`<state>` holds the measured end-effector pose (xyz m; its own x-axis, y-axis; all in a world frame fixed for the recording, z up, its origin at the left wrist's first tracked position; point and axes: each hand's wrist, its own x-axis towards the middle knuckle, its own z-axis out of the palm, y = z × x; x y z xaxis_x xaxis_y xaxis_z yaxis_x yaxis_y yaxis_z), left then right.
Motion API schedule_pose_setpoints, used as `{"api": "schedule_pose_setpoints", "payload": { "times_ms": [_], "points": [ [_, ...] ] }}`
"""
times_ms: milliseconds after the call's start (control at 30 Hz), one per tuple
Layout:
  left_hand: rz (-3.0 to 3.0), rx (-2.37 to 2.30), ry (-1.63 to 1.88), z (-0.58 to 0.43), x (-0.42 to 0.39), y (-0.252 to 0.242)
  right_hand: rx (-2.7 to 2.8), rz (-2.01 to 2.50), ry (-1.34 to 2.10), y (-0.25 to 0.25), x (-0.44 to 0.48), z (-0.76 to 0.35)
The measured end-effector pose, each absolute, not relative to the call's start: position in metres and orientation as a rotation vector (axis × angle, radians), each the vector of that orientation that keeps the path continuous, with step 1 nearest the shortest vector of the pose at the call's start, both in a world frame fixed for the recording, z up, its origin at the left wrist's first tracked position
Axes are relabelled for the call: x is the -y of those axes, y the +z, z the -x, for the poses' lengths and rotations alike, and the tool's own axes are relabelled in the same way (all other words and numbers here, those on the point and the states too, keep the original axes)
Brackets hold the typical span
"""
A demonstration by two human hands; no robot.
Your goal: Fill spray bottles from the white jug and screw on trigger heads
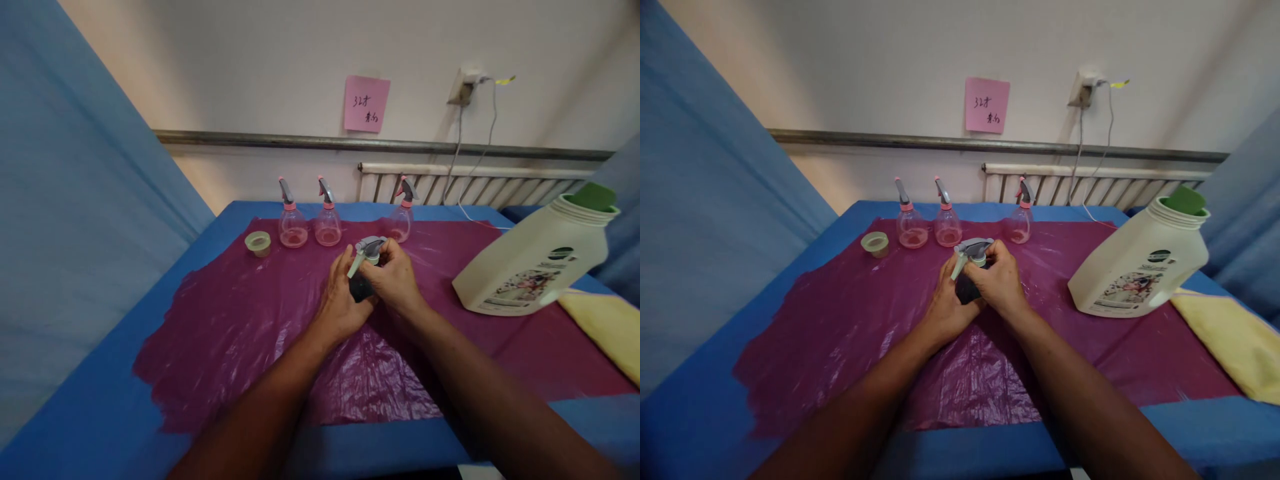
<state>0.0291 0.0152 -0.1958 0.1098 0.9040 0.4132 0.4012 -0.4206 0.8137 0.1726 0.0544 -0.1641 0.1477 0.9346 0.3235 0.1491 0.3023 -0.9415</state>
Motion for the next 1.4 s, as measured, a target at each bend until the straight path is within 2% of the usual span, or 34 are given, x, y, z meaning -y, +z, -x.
{"api": "schedule_pose_setpoints", "payload": {
  "times_ms": [133, 500, 667, 967, 1400],
  "points": [
    [-1.879, -1.178, 1.405, -0.025, -0.014, -0.192, 1.294, 1.122, 0.832, -0.163, -0.055, -0.172],
    [-1.985, -1.122, 1.387, -0.018, -0.02, -0.191, 1.43, 1.068, 0.854, -0.167, -0.056, -0.179],
    [-1.983, -1.164, 1.34, -0.018, -0.018, -0.192, 1.505, 0.869, 1.011, -0.158, -0.052, -0.196],
    [-2.038, -1.16, 1.38, -0.021, -0.019, -0.19, 1.252, 0.678, 1.309, -0.17, -0.059, -0.201],
    [-2.055, -1.137, 1.397, -0.024, -0.017, -0.186, 1.355, 0.715, 1.098, -0.172, -0.065, -0.195]
  ]
}}
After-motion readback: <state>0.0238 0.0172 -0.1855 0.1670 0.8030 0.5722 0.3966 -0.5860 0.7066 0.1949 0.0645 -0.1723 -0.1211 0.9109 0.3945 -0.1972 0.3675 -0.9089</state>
